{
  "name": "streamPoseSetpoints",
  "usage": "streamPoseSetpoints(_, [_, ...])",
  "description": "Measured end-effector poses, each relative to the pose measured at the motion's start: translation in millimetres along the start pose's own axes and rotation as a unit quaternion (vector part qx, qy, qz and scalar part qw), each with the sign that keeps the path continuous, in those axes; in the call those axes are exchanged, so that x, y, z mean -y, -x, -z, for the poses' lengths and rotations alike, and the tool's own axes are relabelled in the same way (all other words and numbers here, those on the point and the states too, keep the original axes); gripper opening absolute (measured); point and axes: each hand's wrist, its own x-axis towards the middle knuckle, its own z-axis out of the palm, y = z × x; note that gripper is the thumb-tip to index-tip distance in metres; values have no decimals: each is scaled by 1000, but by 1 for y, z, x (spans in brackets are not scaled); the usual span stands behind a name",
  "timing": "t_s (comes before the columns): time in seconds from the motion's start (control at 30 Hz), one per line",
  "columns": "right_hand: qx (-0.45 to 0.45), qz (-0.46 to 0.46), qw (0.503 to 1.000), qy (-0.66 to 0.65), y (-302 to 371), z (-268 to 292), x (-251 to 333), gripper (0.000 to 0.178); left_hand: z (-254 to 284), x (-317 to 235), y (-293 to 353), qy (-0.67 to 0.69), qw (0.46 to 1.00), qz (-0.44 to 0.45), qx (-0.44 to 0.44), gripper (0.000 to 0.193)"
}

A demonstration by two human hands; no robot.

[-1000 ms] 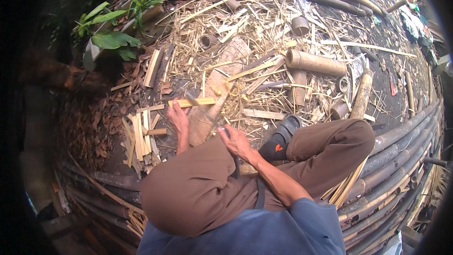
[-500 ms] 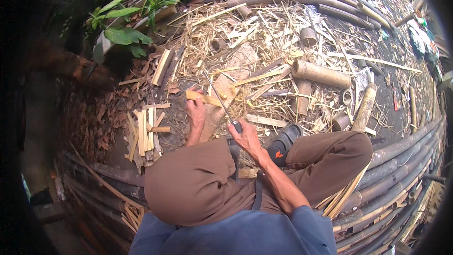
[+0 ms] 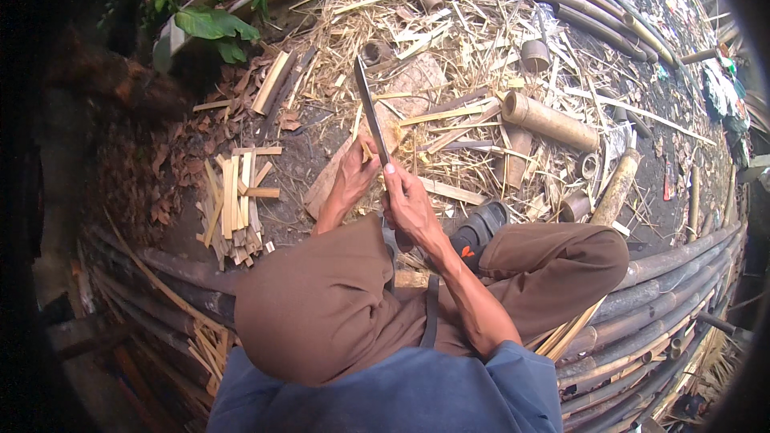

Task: The person sits on the ground and uses a machete to split bamboo pieces into thin strips. They repeatedly position the bamboo on a wooden block, strike it with the machete, and separate the resulting strips.

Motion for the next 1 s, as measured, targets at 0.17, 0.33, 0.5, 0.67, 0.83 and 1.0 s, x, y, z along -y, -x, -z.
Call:
streamPoseSetpoints(0.17, [-17, -29, 999, -16, -7, -1, -9, 41, -4, -2, 3, -39, 999, -29, 19, 26])
streamPoseSetpoints(0.33, [-19, -37, 999, -16, -9, -1, -10, 42, -4, 12, 6, -61, 997, -22, 29, 39])
streamPoseSetpoints(0.5, [-24, -39, 999, -19, -5, 0, -4, 43, -5, 9, 5, -39, 998, -23, 43, 47])
streamPoseSetpoints(0.67, [-29, -53, 998, -6, -2, 0, 3, 44, -3, 2, 2, -16, 998, -14, 62, 50])
streamPoseSetpoints(0.83, [-14, -34, 999, 8, -5, 1, -3, 42, -8, 20, 7, -35, 997, -62, 16, 57])
streamPoseSetpoints(1.0, [-22, -14, 999, 25, -6, -1, -6, 41, -6, 14, 4, -50, 998, -18, 38, 50])
